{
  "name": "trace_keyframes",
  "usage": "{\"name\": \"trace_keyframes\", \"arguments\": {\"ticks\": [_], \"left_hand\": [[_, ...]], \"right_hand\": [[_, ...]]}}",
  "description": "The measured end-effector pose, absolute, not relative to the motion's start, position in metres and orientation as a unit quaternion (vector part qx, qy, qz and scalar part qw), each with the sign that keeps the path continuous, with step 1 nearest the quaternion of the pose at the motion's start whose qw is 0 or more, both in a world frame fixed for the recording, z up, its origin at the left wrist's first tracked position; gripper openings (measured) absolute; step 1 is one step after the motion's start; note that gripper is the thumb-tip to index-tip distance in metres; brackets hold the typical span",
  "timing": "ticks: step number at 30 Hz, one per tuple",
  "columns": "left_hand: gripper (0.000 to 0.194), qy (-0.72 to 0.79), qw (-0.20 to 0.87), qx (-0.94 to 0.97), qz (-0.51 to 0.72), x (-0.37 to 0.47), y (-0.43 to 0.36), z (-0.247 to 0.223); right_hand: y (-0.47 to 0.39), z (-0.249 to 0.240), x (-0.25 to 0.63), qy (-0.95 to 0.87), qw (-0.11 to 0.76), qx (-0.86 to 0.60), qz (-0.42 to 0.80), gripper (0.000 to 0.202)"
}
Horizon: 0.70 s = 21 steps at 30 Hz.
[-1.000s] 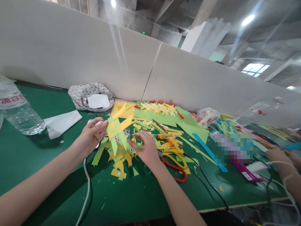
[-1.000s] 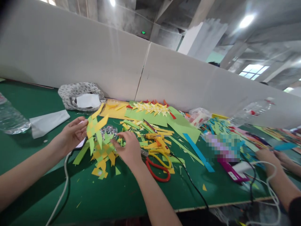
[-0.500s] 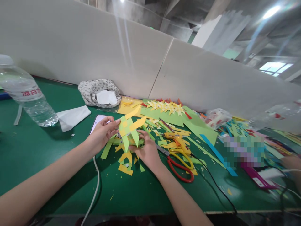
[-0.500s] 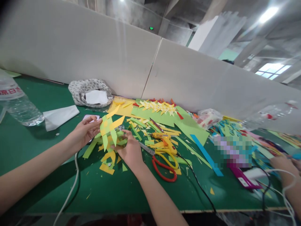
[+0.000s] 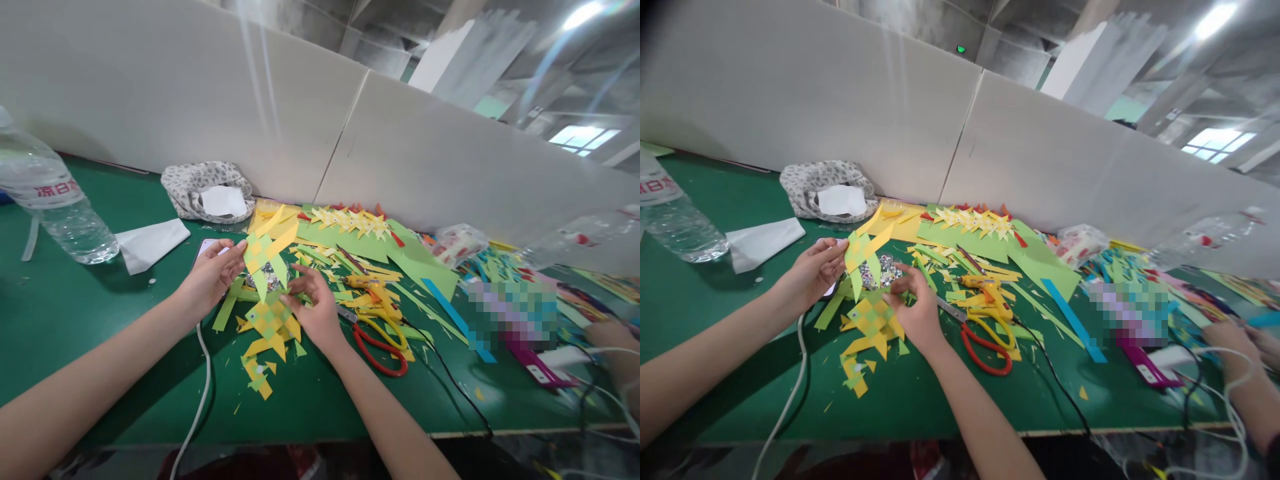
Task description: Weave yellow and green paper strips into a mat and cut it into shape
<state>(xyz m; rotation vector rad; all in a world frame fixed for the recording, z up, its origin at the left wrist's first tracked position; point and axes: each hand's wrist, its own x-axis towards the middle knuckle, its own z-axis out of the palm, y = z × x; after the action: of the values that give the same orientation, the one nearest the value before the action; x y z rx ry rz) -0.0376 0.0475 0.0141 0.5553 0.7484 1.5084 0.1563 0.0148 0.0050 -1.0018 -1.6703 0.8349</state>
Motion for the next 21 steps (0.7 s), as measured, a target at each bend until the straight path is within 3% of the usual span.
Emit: {"name": "trace_keyframes", "arguments": {"ticks": [4,6,8,12,15,18,21], "left_hand": [[0.020,0.334,0.634,0.249,0.651,-0.037,0.047,0.016],[0.022,0.335,0.637,0.256,0.645,-0.036,0.045,0.018],[0.025,0.338,0.639,0.269,0.636,-0.035,0.043,0.019],[0.035,0.357,0.635,0.309,0.611,-0.032,0.039,0.021],[0.037,0.376,0.628,0.336,0.593,-0.030,0.036,0.022],[0.031,0.401,0.615,0.356,0.578,-0.029,0.033,0.023],[0.030,0.419,0.606,0.365,0.570,-0.028,0.032,0.023]], "right_hand": [[0.028,0.027,0.183,-0.558,0.593,-0.424,0.396,0.048],[0.040,0.035,0.207,-0.551,0.581,-0.465,0.377,0.047],[0.049,0.040,0.230,-0.590,0.517,-0.537,0.312,0.046],[0.040,0.042,0.234,-0.667,0.421,-0.613,0.049,0.030],[0.016,0.038,0.199,-0.759,0.278,-0.587,0.036,0.021],[0.001,0.030,0.161,-0.797,0.120,-0.591,0.033,0.045],[0.004,0.022,0.145,-0.801,0.046,-0.594,0.060,0.048]]}}
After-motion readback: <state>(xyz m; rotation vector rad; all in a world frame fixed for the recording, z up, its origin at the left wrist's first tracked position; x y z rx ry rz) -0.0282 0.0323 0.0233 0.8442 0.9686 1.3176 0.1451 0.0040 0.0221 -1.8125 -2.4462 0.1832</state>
